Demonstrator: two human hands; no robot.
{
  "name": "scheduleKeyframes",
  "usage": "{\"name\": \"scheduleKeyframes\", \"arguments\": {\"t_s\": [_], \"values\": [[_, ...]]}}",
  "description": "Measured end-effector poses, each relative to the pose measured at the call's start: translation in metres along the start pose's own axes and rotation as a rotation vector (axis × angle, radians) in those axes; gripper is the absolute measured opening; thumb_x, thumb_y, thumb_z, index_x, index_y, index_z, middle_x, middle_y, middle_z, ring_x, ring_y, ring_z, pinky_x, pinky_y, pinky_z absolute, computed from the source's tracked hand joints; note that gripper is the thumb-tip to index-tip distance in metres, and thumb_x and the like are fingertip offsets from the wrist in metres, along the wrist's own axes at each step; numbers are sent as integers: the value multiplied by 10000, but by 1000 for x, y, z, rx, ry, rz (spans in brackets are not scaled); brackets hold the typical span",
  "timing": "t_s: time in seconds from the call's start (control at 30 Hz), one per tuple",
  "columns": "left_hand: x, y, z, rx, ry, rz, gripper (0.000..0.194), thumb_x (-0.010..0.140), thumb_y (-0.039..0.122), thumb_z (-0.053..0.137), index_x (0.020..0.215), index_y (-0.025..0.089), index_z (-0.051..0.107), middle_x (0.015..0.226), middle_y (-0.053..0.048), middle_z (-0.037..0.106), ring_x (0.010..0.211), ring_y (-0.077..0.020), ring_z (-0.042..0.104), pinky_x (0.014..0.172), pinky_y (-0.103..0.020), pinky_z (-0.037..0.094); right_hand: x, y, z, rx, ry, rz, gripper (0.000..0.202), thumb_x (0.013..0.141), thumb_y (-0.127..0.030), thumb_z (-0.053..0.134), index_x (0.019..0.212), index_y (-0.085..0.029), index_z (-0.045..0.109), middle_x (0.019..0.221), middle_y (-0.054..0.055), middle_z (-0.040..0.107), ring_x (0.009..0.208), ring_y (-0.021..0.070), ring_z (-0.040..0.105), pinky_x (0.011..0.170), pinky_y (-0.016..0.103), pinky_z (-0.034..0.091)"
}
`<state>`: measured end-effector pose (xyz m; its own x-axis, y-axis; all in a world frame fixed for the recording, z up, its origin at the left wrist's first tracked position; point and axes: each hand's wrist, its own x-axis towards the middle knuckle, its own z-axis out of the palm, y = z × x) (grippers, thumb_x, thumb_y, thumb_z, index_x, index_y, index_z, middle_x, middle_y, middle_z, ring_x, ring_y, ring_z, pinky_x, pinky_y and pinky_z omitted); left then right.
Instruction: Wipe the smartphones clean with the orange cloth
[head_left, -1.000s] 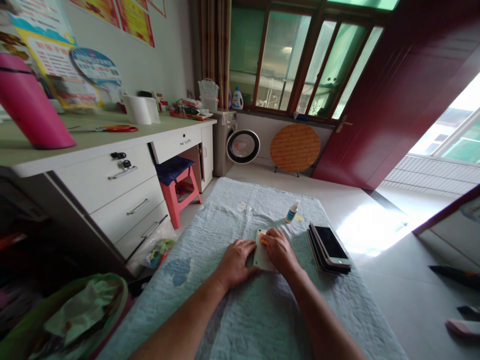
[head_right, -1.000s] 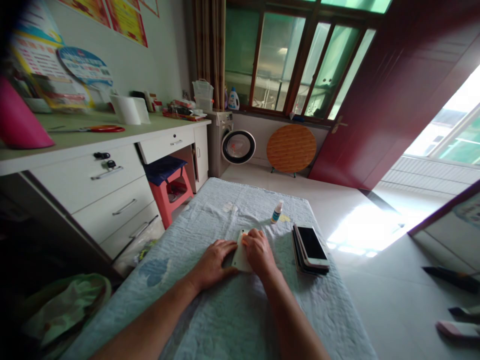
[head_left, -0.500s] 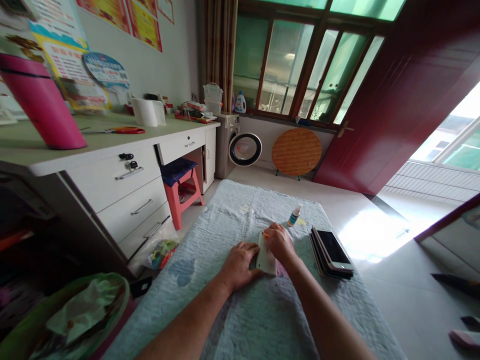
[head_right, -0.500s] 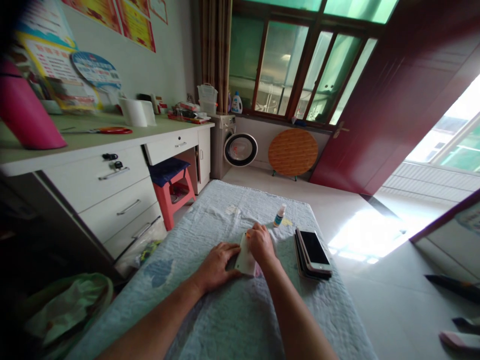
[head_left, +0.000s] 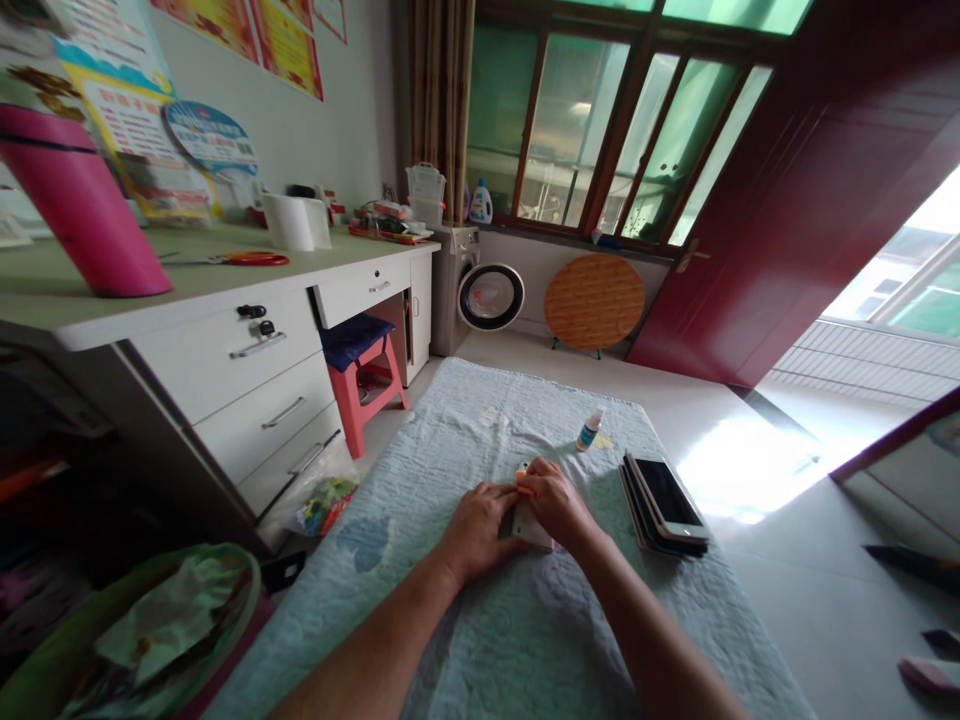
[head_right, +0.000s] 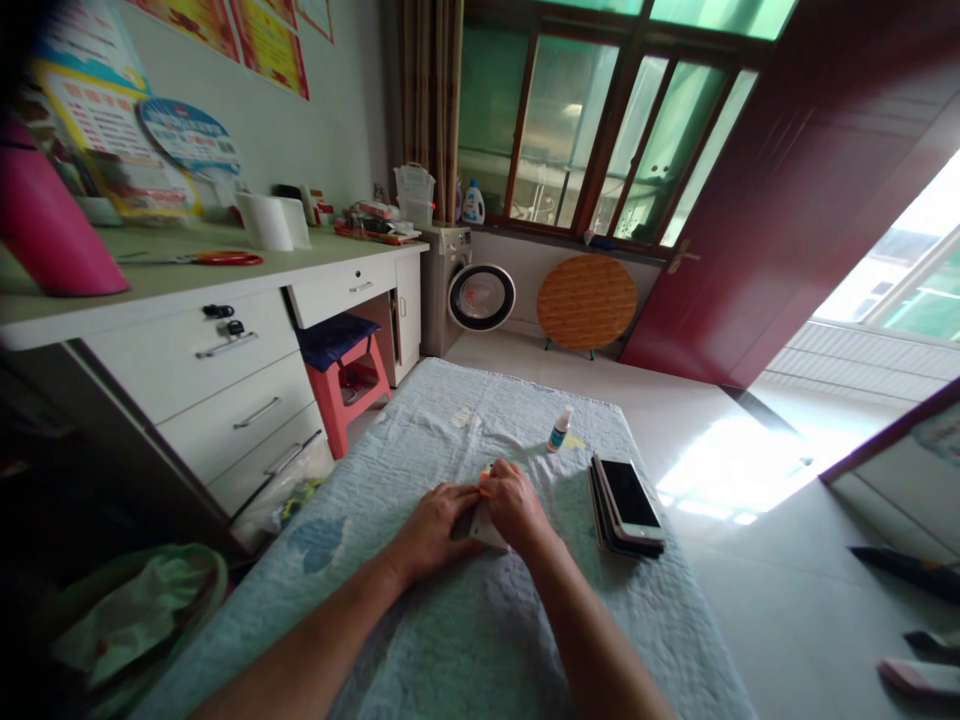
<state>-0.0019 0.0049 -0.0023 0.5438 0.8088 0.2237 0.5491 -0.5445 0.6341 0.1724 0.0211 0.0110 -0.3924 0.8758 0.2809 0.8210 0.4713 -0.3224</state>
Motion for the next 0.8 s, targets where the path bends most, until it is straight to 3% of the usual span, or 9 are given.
{"name": "scheduleKeyframes", "arguments": {"t_s": [0.43, 0.8], "values": [[0, 4, -2, 35, -25, -59, 595, 703, 493, 754, 1219, 231, 616, 1237, -71, 625, 1121, -306, 531, 989, -429, 409, 37, 20, 2, -147, -51, 84, 248, 839, -81, 485, 810, -193, 704, 904, 75, 572, 818, 184, 480, 726, 268, 367], [-1, -2, 5, -8, 68, -34, 634, 677, 552, 761, 1170, 200, 575, 1112, -69, 652, 1036, -296, 566, 945, -415, 424, 21, 5, -1, -104, -96, 3, 231, 858, -121, 516, 739, -196, 699, 878, 54, 560, 827, 171, 484, 719, 262, 362]]}}
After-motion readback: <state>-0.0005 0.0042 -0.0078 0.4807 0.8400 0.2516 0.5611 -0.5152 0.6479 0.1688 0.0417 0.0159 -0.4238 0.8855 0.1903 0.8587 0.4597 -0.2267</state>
